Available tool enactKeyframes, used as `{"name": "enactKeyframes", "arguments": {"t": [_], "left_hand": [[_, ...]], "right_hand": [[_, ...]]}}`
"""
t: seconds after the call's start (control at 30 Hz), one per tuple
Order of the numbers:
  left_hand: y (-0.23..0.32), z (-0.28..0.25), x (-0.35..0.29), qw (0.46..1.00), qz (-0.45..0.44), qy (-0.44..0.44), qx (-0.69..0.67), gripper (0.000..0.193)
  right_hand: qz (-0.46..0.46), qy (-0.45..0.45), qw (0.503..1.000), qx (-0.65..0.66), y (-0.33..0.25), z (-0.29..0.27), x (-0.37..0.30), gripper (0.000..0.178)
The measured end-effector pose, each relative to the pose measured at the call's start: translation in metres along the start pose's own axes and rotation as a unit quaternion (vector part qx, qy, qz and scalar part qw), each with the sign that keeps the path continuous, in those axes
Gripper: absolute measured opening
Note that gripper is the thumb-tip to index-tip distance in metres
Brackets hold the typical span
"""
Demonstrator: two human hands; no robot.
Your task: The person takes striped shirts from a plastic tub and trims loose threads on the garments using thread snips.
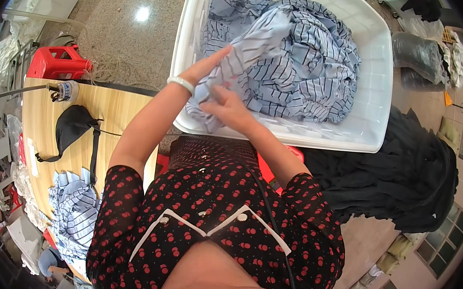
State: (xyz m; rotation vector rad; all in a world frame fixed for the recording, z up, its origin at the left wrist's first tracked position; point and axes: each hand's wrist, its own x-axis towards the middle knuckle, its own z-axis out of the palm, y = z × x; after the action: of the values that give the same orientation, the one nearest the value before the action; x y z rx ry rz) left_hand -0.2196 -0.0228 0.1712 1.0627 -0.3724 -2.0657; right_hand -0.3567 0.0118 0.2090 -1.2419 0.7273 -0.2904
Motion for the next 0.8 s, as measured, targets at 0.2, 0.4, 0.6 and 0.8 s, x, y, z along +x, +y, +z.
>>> {"name": "enactKeyframes", "arguments": {"t": [0.2,0.4,0.6,0.8], "left_hand": [[0.016,-0.011,-0.021,0.998,0.009,0.043,-0.038,0.027],[0.046,0.006,-0.074,0.998,0.052,0.008,-0.03,0.026],[0.049,0.029,-0.099,0.998,0.065,0.008,0.013,0.03],[0.068,0.048,-0.138,0.991,0.122,-0.052,-0.023,0.032]], "right_hand": [[0.056,0.119,0.985,0.111,0.031,-0.028,-0.019,0.03],[0.087,0.32,0.938,0.106,0.079,-0.08,-0.001,0.033],[-0.026,0.307,0.949,0.069,0.103,-0.09,0.068,0.057],[0.006,0.196,0.894,0.402,0.076,-0.068,0.084,0.039]]}}
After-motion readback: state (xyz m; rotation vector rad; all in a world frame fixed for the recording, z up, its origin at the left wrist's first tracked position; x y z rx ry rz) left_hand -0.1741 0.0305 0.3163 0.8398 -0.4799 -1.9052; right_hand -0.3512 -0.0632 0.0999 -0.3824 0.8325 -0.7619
